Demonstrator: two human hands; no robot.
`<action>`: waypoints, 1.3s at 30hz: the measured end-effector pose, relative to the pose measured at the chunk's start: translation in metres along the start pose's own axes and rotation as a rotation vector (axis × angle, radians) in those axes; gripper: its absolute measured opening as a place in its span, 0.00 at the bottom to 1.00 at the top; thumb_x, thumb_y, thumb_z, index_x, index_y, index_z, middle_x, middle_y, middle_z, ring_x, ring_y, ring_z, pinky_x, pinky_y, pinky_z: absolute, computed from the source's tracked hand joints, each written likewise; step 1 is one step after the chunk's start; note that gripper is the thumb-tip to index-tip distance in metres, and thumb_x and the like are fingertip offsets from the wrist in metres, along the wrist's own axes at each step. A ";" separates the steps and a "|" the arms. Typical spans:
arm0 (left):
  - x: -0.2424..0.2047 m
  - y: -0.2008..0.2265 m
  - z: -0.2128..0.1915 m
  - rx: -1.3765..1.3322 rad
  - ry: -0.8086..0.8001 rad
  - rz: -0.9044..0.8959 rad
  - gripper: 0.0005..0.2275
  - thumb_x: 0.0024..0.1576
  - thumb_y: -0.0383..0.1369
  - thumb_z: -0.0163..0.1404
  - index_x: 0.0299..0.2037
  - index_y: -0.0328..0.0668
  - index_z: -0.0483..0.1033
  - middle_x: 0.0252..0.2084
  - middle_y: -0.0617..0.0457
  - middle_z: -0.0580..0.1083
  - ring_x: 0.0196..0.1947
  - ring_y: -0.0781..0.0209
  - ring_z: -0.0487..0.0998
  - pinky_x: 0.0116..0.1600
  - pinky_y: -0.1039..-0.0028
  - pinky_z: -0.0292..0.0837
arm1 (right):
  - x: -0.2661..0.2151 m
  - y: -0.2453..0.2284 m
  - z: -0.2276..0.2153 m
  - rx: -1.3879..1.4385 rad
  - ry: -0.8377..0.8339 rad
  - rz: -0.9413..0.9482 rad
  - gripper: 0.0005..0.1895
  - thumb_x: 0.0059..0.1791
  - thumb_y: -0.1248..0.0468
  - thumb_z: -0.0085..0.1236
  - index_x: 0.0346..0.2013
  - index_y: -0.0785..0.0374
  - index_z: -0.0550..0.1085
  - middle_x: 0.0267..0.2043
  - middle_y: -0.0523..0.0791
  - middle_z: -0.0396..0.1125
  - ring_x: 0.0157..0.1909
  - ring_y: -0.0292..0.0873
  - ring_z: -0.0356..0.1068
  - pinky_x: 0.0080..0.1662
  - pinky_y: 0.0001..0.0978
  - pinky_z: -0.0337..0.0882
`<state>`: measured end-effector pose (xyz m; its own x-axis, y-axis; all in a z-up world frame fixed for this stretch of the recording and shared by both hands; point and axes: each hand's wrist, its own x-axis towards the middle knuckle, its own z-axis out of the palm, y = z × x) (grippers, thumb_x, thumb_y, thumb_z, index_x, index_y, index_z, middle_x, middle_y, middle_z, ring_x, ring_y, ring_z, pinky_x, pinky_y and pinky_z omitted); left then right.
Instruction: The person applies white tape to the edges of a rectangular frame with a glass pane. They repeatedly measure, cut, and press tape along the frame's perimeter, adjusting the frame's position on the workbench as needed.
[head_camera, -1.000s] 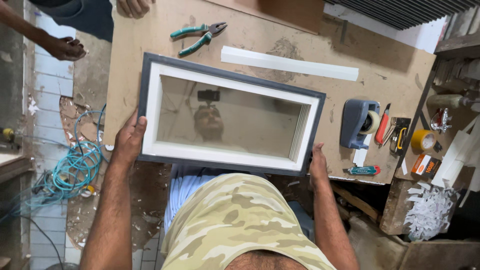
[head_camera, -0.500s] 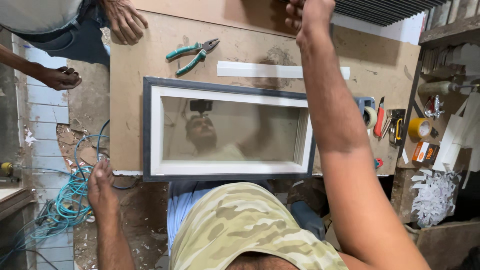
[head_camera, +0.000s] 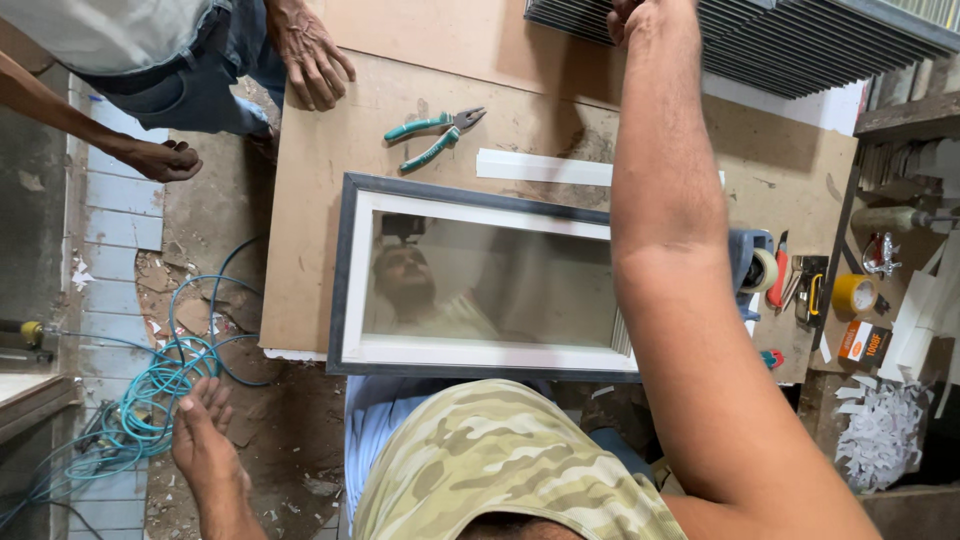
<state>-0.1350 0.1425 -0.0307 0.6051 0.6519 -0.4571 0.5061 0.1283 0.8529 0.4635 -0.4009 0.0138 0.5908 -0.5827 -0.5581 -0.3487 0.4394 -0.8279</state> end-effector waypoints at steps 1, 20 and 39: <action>0.006 0.007 0.005 0.006 0.000 0.027 0.25 0.72 0.48 0.36 0.65 0.31 0.67 0.64 0.41 0.71 0.61 0.52 0.73 0.63 0.64 0.67 | 0.004 0.001 0.002 0.013 0.008 0.005 0.18 0.52 0.50 0.50 0.25 0.58 0.71 0.20 0.41 0.68 0.22 0.39 0.69 0.29 0.38 0.67; 0.000 0.153 0.317 -0.414 -0.822 0.285 0.19 0.70 0.40 0.46 0.64 0.32 0.68 0.59 0.46 0.73 0.59 0.58 0.74 0.61 0.68 0.71 | -0.229 0.088 -0.156 0.344 -0.199 -0.043 0.12 0.54 0.57 0.59 0.37 0.63 0.75 0.34 0.45 0.71 0.35 0.41 0.76 0.40 0.39 0.84; -0.020 0.143 0.232 -0.272 -0.492 0.113 0.11 0.65 0.26 0.56 0.55 0.31 0.74 0.41 0.49 0.78 0.39 0.60 0.82 0.37 0.77 0.76 | -0.265 0.110 -0.452 -0.466 0.022 -0.277 0.13 0.58 0.59 0.50 0.53 0.63 0.73 0.27 0.40 0.61 0.23 0.32 0.57 0.23 0.25 0.59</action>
<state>0.0676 -0.0251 0.0415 0.8937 0.2567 -0.3678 0.2851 0.3078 0.9077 -0.0603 -0.5074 0.0447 0.6924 -0.6504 -0.3126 -0.4710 -0.0791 -0.8786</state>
